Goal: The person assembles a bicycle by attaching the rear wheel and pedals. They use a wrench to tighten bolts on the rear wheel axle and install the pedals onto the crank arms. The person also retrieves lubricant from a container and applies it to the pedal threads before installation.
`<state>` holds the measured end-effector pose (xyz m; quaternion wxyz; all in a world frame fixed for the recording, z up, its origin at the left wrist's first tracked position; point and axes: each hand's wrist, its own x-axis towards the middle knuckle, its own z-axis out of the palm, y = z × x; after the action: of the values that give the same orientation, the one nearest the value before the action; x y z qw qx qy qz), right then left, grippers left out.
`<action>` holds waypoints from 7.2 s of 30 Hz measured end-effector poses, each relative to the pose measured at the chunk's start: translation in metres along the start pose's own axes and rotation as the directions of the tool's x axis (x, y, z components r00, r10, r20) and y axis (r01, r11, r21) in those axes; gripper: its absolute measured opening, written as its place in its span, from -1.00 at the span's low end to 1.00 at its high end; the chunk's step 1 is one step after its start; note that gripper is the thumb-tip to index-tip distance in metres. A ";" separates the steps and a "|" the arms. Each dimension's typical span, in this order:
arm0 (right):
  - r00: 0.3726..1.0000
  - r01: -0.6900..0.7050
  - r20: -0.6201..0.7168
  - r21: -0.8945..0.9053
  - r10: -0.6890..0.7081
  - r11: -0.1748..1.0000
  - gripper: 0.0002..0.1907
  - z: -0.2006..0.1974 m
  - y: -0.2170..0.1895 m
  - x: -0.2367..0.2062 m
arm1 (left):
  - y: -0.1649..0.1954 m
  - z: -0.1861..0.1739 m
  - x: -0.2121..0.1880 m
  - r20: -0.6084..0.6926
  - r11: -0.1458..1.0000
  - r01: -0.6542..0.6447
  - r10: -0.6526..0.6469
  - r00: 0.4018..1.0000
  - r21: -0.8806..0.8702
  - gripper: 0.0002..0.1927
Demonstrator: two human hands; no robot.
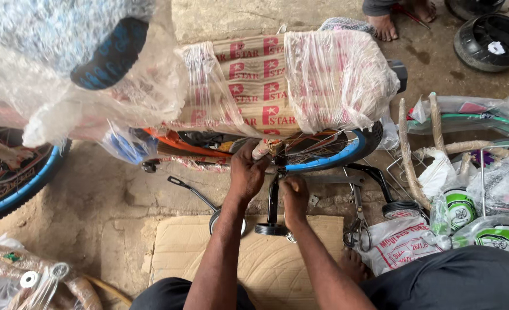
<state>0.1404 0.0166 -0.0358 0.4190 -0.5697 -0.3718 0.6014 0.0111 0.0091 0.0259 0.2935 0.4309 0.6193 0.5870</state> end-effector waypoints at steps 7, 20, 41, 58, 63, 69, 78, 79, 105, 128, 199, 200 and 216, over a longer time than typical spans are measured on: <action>0.857 0.251 0.479 -0.069 -0.189 0.966 -0.65 0.000 0.020 0.043 | -0.013 -0.001 0.007 -0.039 0.963 -0.227 0.234 0.971 0.144 -0.60; 0.960 0.279 0.235 -0.860 -0.153 0.427 -0.56 0.013 -0.001 0.038 | -0.001 -0.002 0.008 -0.014 0.970 -0.206 0.210 0.978 0.129 -0.63; 0.914 0.368 0.118 -0.647 -0.389 0.668 -0.74 -0.027 0.004 0.036 | 0.022 -0.001 -0.003 -0.021 0.966 -0.175 0.182 0.983 0.190 -0.47; 0.983 0.090 0.162 -0.030 -0.084 0.996 -0.75 -0.010 0.012 0.022 | 0.011 0.014 0.000 -0.035 0.932 -0.209 0.229 0.973 0.296 -0.53; 0.993 -0.019 0.121 0.214 -0.007 0.977 -0.81 -0.015 0.025 0.024 | -0.001 0.024 -0.010 -0.022 0.925 -0.218 0.236 0.971 0.310 -0.59; 0.990 -0.127 0.101 0.272 0.103 0.954 -0.85 -0.007 0.016 0.026 | -0.002 0.029 -0.005 -0.058 0.913 -0.190 0.226 0.973 0.360 -0.57; 0.886 -0.395 0.428 0.495 0.179 0.774 -0.67 0.002 0.010 0.022 | -0.001 0.011 -0.008 -0.083 0.876 -0.263 0.322 0.943 0.404 -0.60; 0.894 -0.386 0.402 0.463 0.199 0.798 -0.67 0.000 0.009 0.019 | 0.002 0.010 -0.010 -0.086 0.852 -0.301 0.370 0.925 0.428 -0.59; 0.859 0.447 0.381 -0.884 -0.342 0.140 -0.42 -0.140 0.040 0.098 | 0.014 0.030 -0.096 0.105 0.849 -0.229 0.203 0.973 0.476 -0.85; 0.772 0.598 0.532 -0.794 0.349 -0.112 -0.72 -0.162 -0.083 0.118 | -0.008 0.074 -0.066 0.489 0.605 -0.576 0.327 0.809 0.549 -0.58; 0.957 0.101 -0.026 -0.904 -0.288 0.416 -0.77 -0.450 -0.115 -0.242 | 0.158 0.297 -0.207 0.999 0.780 -0.624 -0.006 0.046 0.033 -0.73; 0.966 0.124 0.008 -0.891 -0.258 0.436 -0.77 -0.452 -0.100 -0.233 | 0.149 0.303 -0.211 0.997 0.786 -0.613 -0.059 0.052 0.078 -0.73; 0.971 -0.239 -0.164 -0.619 0.174 0.748 -0.66 -0.472 0.088 -0.187 | 0.024 0.370 -0.254 0.860 0.771 -0.420 -0.508 0.049 0.479 -0.75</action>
<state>0.6033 -0.2035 -0.0827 0.1504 -0.7431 -0.4669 0.4553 0.4534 -0.0400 -0.0380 0.4898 0.7581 0.4074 -0.1392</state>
